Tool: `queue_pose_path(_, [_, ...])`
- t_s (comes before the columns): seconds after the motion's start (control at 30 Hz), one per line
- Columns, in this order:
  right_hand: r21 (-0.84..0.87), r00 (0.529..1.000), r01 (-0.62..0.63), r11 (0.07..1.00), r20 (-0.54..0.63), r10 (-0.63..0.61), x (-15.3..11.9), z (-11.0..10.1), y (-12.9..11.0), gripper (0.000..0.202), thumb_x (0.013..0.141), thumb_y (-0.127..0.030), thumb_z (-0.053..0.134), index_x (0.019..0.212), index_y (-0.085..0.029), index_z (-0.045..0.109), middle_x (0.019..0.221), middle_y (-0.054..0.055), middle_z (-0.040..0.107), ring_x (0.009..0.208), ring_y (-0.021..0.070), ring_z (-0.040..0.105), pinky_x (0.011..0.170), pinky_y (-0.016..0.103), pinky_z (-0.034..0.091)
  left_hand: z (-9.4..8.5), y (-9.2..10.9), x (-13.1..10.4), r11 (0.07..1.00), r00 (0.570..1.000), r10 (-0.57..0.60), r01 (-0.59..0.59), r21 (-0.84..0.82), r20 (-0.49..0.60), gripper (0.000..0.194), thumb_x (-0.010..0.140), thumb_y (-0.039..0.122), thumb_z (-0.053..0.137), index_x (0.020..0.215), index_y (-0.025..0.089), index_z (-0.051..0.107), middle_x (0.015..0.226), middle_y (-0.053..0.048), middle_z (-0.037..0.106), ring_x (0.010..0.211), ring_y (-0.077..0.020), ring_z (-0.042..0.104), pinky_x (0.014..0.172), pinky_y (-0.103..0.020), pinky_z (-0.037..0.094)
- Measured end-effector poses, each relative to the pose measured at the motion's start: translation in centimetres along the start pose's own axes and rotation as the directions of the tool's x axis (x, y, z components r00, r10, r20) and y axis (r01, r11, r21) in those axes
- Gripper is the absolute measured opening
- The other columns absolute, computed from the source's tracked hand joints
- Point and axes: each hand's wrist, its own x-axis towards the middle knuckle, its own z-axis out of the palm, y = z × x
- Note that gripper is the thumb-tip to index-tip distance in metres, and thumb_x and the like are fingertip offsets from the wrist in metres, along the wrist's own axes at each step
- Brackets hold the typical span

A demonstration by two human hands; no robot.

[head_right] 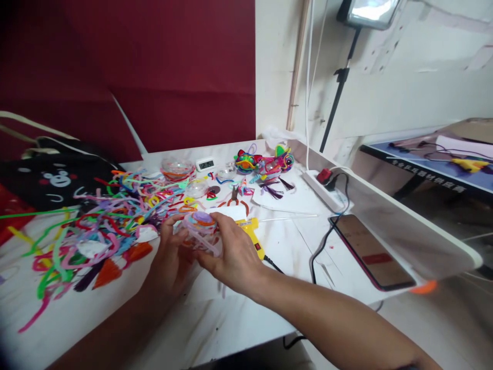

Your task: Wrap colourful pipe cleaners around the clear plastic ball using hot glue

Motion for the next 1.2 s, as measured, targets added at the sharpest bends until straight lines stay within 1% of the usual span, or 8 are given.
queue_pose_path(0.13, [-0.045, 0.999, 0.037, 0.998, -0.008, -0.037, -0.1, 0.0, 0.2, 0.067, 0.084, -0.038, 0.082, 0.146, -0.019, 0.062, 0.139, 0.018, 0.077, 0.124, 0.0369, 0.077, 0.107, 0.054, 0.064, 0.1, -0.2, 0.0, 1.000, 1.000, -0.021, 0.021, -0.016, 0.002, 0.070, 0.061, 0.038, 0.096, 0.116, 0.032, 0.054, 0.091, 0.008, 0.081, 0.076, -0.0192, 0.080, 0.057, -0.024, 0.057])
queue_pose_path(0.23, [-0.055, 0.999, 0.048, 0.997, -0.008, -0.049, -0.1, -0.1, 0.2, 0.066, 0.084, -0.034, 0.081, 0.145, -0.021, 0.062, 0.137, 0.016, 0.078, 0.119, 0.0348, 0.078, 0.104, 0.053, 0.065, 0.0, -0.2, 0.0, 0.999, 0.999, -0.038, 0.038, -0.022, 0.019, 0.071, 0.062, 0.038, 0.097, 0.117, 0.033, 0.053, 0.093, 0.009, 0.080, 0.076, -0.0190, 0.080, 0.057, -0.024, 0.058])
queue_pose_path(0.37, [-0.047, 0.997, 0.070, 0.996, -0.022, -0.072, -0.1, -0.1, 0.1, 0.065, 0.083, -0.034, 0.081, 0.143, -0.016, 0.063, 0.133, 0.019, 0.079, 0.117, 0.0364, 0.079, 0.104, 0.055, 0.066, -0.4, -0.2, 0.2, 0.999, 0.999, -0.036, 0.035, 0.008, 0.037, 0.070, 0.063, 0.038, 0.096, 0.118, 0.032, 0.053, 0.095, 0.007, 0.080, 0.079, -0.0202, 0.080, 0.059, -0.026, 0.060])
queue_pose_path(0.6, [-0.086, 0.986, 0.151, 0.985, -0.064, -0.157, 0.1, -0.9, 0.0, 0.061, 0.083, -0.032, 0.083, 0.140, -0.017, 0.067, 0.132, 0.018, 0.080, 0.120, 0.0364, 0.079, 0.105, 0.052, 0.066, -1.0, -0.3, 0.7, 0.999, 0.999, 0.024, -0.026, 0.035, 0.047, 0.056, 0.067, 0.038, 0.095, 0.111, 0.030, 0.061, 0.113, 0.003, 0.079, 0.095, -0.0192, 0.079, 0.069, -0.026, 0.064])
queue_pose_path(0.77, [-0.106, 0.980, 0.188, 0.976, -0.049, -0.193, 0.3, -1.3, 0.0, 0.053, 0.084, -0.030, 0.081, 0.135, -0.020, 0.070, 0.129, 0.016, 0.081, 0.118, 0.0339, 0.079, 0.104, 0.050, 0.066, -0.9, 0.1, 0.9, 0.999, 0.998, 0.009, -0.011, 0.043, 0.058, 0.056, 0.064, 0.040, 0.096, 0.105, 0.027, 0.061, 0.098, 0.004, 0.080, 0.085, -0.0184, 0.079, 0.071, -0.027, 0.064])
queue_pose_path(0.87, [-0.104, 0.976, 0.208, 0.973, -0.045, -0.214, 0.4, -1.3, 0.1, 0.048, 0.085, -0.029, 0.080, 0.132, -0.021, 0.071, 0.126, 0.015, 0.082, 0.116, 0.0326, 0.079, 0.103, 0.049, 0.066, -0.9, 0.4, 1.0, 0.998, 0.998, -0.002, -0.002, 0.063, 0.062, 0.060, 0.061, 0.039, 0.097, 0.108, 0.026, 0.062, 0.097, 0.003, 0.081, 0.084, -0.0196, 0.078, 0.069, -0.029, 0.064])
queue_pose_path(1.03, [-0.101, 0.979, 0.195, 0.976, -0.038, -0.200, 0.5, -1.4, 0.2, 0.046, 0.084, -0.030, 0.081, 0.128, -0.021, 0.072, 0.126, 0.015, 0.082, 0.111, 0.0319, 0.080, 0.100, 0.048, 0.066, -1.1, 0.9, 1.3, 0.994, 0.996, -0.015, 0.005, 0.109, 0.087, 0.064, 0.062, 0.036, 0.096, 0.117, 0.026, 0.066, 0.104, 0.000, 0.083, 0.085, -0.0219, 0.078, 0.070, -0.031, 0.064])
queue_pose_path(1.2, [-0.097, 0.988, 0.154, 0.983, -0.018, -0.157, 0.7, -1.5, 0.1, 0.049, 0.081, -0.029, 0.083, 0.129, -0.023, 0.073, 0.126, 0.014, 0.081, 0.105, 0.0301, 0.080, 0.096, 0.047, 0.066, -2.0, 1.0, 1.9, 0.977, 0.989, 0.019, -0.049, 0.205, 0.146, 0.055, 0.069, 0.036, 0.096, 0.118, 0.025, 0.075, 0.112, -0.003, 0.082, 0.091, -0.0207, 0.077, 0.076, -0.028, 0.062])
